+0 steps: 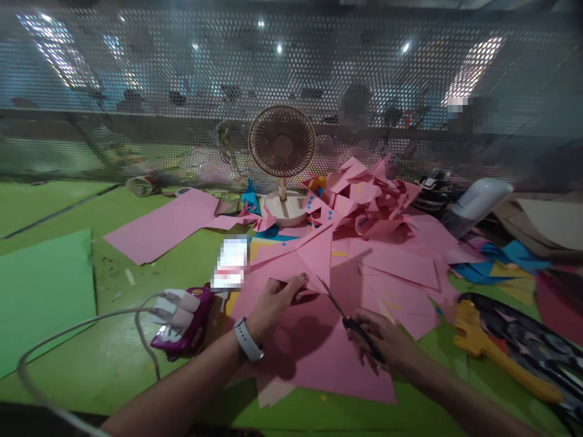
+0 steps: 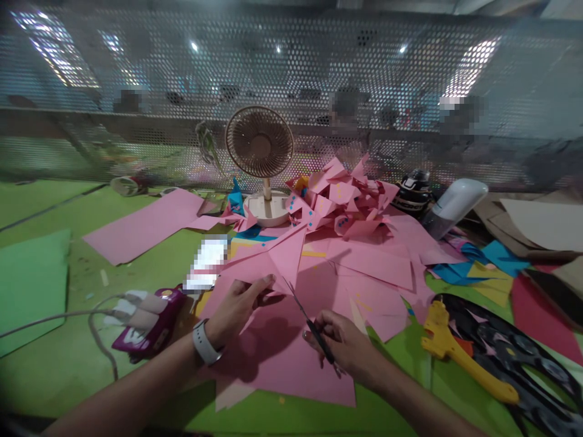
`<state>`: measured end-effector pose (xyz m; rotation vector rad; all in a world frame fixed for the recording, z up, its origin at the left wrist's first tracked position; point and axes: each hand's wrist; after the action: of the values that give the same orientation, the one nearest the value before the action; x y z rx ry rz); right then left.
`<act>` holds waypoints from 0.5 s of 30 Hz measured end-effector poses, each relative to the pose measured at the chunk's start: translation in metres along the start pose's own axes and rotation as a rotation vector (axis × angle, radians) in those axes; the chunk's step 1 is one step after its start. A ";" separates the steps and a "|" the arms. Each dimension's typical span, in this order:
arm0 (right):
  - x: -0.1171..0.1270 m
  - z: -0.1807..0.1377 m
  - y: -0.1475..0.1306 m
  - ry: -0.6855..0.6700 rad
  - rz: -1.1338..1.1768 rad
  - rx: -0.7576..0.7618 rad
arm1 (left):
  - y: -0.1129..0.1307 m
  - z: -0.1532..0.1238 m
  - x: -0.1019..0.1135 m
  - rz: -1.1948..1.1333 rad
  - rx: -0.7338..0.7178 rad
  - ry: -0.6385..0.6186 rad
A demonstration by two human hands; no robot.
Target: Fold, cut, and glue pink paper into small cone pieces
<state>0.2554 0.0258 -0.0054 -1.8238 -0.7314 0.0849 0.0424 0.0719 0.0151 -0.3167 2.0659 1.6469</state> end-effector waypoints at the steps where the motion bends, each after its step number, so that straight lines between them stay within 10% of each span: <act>1: 0.000 0.000 -0.001 0.005 -0.004 0.001 | 0.000 0.000 0.000 0.012 -0.006 -0.007; 15: -0.001 -0.002 -0.007 0.045 0.053 -0.062 | -0.001 0.001 0.001 0.032 -0.083 -0.040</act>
<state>0.2520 0.0252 0.0012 -1.8985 -0.6604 0.0570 0.0420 0.0725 0.0134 -0.2776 1.9861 1.7470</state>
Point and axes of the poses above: each hand's wrist, its own z-axis towards the middle knuckle, its own x-axis out of the back of the hand, y = z × x, and after that the axes turned 9 degrees about -z, right-handed
